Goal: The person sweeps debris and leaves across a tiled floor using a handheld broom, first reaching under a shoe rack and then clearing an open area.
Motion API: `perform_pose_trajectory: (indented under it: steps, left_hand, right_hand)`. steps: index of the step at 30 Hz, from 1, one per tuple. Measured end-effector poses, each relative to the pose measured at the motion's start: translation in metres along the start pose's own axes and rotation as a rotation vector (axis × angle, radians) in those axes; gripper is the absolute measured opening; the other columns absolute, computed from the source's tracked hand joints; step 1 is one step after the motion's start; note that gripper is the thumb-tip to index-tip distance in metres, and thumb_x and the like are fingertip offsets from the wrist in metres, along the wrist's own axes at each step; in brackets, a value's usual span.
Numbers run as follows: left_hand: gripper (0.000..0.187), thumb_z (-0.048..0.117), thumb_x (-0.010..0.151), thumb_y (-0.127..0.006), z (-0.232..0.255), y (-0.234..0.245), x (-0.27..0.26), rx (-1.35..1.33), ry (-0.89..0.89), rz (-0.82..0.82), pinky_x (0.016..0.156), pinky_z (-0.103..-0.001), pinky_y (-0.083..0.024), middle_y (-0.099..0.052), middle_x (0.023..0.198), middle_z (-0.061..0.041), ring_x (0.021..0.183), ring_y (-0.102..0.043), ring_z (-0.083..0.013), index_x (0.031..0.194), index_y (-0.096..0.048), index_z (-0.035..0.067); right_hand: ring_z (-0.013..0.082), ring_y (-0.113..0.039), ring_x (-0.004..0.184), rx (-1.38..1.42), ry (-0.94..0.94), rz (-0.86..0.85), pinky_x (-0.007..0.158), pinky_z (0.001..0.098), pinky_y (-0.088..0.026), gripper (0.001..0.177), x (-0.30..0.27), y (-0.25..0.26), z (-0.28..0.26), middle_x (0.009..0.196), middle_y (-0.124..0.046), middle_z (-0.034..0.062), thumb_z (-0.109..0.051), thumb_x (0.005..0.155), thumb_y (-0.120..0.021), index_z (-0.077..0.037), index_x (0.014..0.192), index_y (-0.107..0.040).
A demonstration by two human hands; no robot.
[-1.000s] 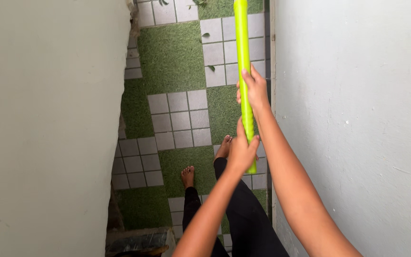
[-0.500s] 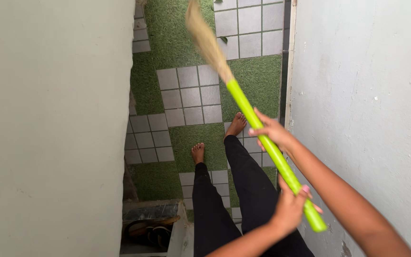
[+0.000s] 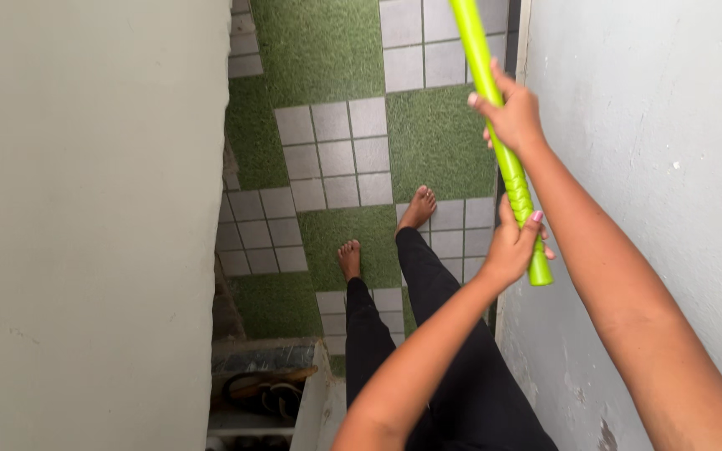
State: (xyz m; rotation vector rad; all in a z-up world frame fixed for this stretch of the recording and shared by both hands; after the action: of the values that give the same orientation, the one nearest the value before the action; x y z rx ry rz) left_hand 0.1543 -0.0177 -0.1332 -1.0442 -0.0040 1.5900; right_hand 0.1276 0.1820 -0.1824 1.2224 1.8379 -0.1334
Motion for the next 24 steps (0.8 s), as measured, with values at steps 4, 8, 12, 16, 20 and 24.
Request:
perform_pose_trajectory:
  steps: [4,8,12,16,20,24]
  left_hand:
    - [0.072,0.018,0.110,-0.054,0.029,-0.012,-0.036,-0.090,-0.007,-0.088,0.072,-0.039,-0.061,-0.056,0.107,-0.010,0.088,-0.064,-0.0171,0.165,-0.009,0.003]
    - [0.089,-0.002,0.093,-0.062,0.002,-0.012,-0.082,0.250,0.081,-0.094,0.073,-0.044,-0.061,-0.060,0.095,-0.015,0.075,-0.069,-0.0234,0.155,0.002,0.003]
    - [0.059,-0.003,0.099,-0.065,-0.069,-0.029,-0.151,0.010,0.260,-0.200,0.084,-0.041,-0.063,-0.061,0.106,-0.013,0.088,-0.072,-0.0254,0.127,-0.014,0.004]
    - [0.062,0.001,0.103,-0.069,-0.097,-0.053,-0.227,-0.062,0.348,-0.193,0.082,-0.033,-0.058,-0.062,0.113,-0.012,0.098,-0.072,-0.0243,0.136,-0.016,0.001]
    - [0.068,0.008,0.100,-0.074,-0.106,-0.048,-0.217,-0.215,0.649,-0.001,0.071,-0.028,-0.057,-0.063,0.121,-0.004,0.099,-0.068,-0.0143,0.142,-0.020,0.007]
    - [0.068,0.007,0.092,-0.072,-0.073,-0.013,-0.117,-0.194,0.512,-0.050,0.066,-0.029,-0.058,-0.064,0.114,-0.010,0.084,-0.066,-0.0172,0.143,-0.028,0.008]
  right_hand:
    - [0.0115,-0.057,0.047,0.191,0.132,0.027,0.040,0.0301,-0.050,0.077,-0.038,0.014,-0.047,0.091,-0.068,0.0116,-0.017,0.096,-0.073,-0.023,0.163,-0.036]
    - [0.0121,-0.058,0.044,0.089,0.111,0.005,0.037,0.0312,-0.051,0.075,-0.092,-0.004,-0.036,0.104,-0.073,0.0076,-0.017,0.093,-0.073,-0.025,0.159,-0.038]
    - [0.0132,-0.058,0.041,0.048,0.000,-0.149,0.037,0.0326,-0.052,0.079,-0.150,-0.035,0.015,0.105,-0.073,0.0099,-0.015,0.089,-0.074,-0.033,0.157,-0.037]
    - [0.0154,-0.059,0.040,-0.055,-0.168,-0.381,0.039,0.0333,-0.055,0.080,-0.214,-0.076,0.074,0.090,-0.078,0.0093,-0.019,0.087,-0.071,-0.039,0.157,-0.036]
    - [0.0177,-0.062,0.043,-0.222,-0.283,-0.563,0.042,0.0348,-0.058,0.079,-0.215,-0.108,0.132,0.082,-0.077,0.0164,-0.026,0.087,-0.076,-0.035,0.157,-0.041]
    - [0.0235,-0.067,0.044,-0.338,-0.204,-0.405,0.044,0.0390,-0.058,0.081,-0.104,-0.104,0.143,0.082,-0.076,0.0162,-0.027,0.082,-0.082,-0.026,0.154,-0.045]
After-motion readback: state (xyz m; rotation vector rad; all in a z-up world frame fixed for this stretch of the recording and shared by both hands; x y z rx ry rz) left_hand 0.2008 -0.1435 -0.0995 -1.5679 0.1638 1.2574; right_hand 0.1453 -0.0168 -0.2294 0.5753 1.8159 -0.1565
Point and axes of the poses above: each hand's wrist, its own x-axis towards the middle knuckle, its own y-axis out of the back of the hand, z = x × y, the point moved 7 cm from there along x, towards the middle knuckle
